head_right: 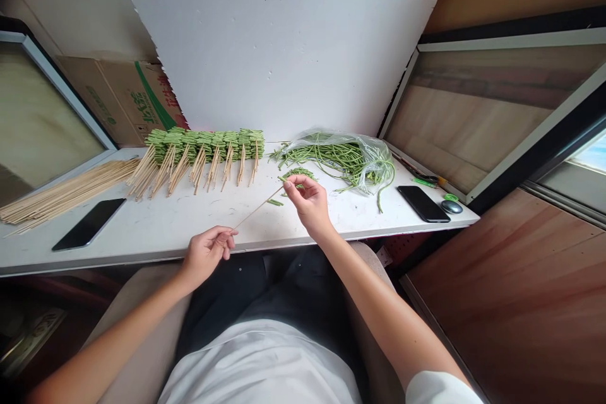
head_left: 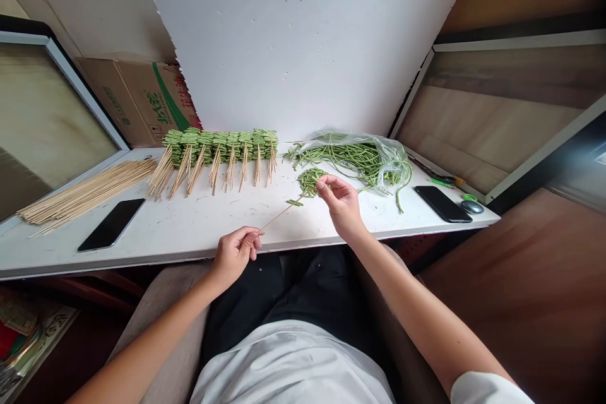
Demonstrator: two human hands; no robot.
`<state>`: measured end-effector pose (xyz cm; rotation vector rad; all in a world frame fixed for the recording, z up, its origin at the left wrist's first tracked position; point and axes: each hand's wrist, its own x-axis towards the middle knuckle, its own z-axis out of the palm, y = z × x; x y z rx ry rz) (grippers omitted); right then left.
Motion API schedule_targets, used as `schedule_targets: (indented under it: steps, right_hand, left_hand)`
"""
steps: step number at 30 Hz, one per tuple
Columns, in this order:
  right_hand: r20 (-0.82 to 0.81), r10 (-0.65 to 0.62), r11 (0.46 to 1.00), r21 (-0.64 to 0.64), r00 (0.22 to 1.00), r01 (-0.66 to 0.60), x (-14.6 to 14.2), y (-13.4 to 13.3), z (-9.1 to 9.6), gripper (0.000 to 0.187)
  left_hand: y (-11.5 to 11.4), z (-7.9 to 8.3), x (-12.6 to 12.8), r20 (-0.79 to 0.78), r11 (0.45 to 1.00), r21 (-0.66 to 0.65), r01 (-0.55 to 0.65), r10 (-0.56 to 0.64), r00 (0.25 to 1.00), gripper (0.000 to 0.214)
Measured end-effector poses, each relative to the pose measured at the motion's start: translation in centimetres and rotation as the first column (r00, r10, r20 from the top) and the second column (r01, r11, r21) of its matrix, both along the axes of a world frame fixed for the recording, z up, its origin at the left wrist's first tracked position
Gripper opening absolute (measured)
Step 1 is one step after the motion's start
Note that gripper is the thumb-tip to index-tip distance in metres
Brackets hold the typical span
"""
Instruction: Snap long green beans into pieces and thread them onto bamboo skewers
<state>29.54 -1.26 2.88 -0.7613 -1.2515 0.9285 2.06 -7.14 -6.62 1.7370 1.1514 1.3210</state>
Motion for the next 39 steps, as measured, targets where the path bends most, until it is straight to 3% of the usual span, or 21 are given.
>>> schedule_targets:
  steps: [4,6,19,27,32,39]
  right_hand:
    - [-0.007,-0.066,0.997,-0.030,0.998,0.065,-0.3,-0.1,0.0,0.035]
    - [-0.018,-0.061,0.998,-0.030,0.998,0.060,-0.5,-0.3,0.0,0.034]
    - [-0.001,-0.097,0.994,0.041,0.995,0.097,-1.7,-1.6,-0.1,0.033]
    - [0.037,-0.092,0.985,0.153,0.995,0.086,-2.3,-2.6,0.3,0.027]
    - [0.104,-0.113,0.967,0.239,0.988,0.086,-1.9,-2.8,0.8,0.027]
    - [0.048,-0.065,0.986,0.159,0.997,0.056,-1.8,-3.0,1.6,0.026]
  left_hand:
    - [0.1,-0.1,-0.4,-0.008,0.979,0.140,-0.145,0.148,0.989,0.020]
    - [0.1,-0.3,-0.5,-0.010,0.972,0.168,-0.161,0.165,0.986,0.019]
    - [-0.7,0.2,0.4,0.030,1.000,0.029,0.002,-0.002,1.000,0.036]
    - [-0.8,-0.6,0.8,0.072,0.984,-0.133,0.117,-0.109,0.991,0.040]
    - [-0.7,-0.3,1.1,0.080,0.985,-0.133,0.114,-0.104,0.991,0.039]
    - [-0.7,-0.3,1.2,0.119,0.994,-0.070,0.081,-0.072,0.990,0.027]
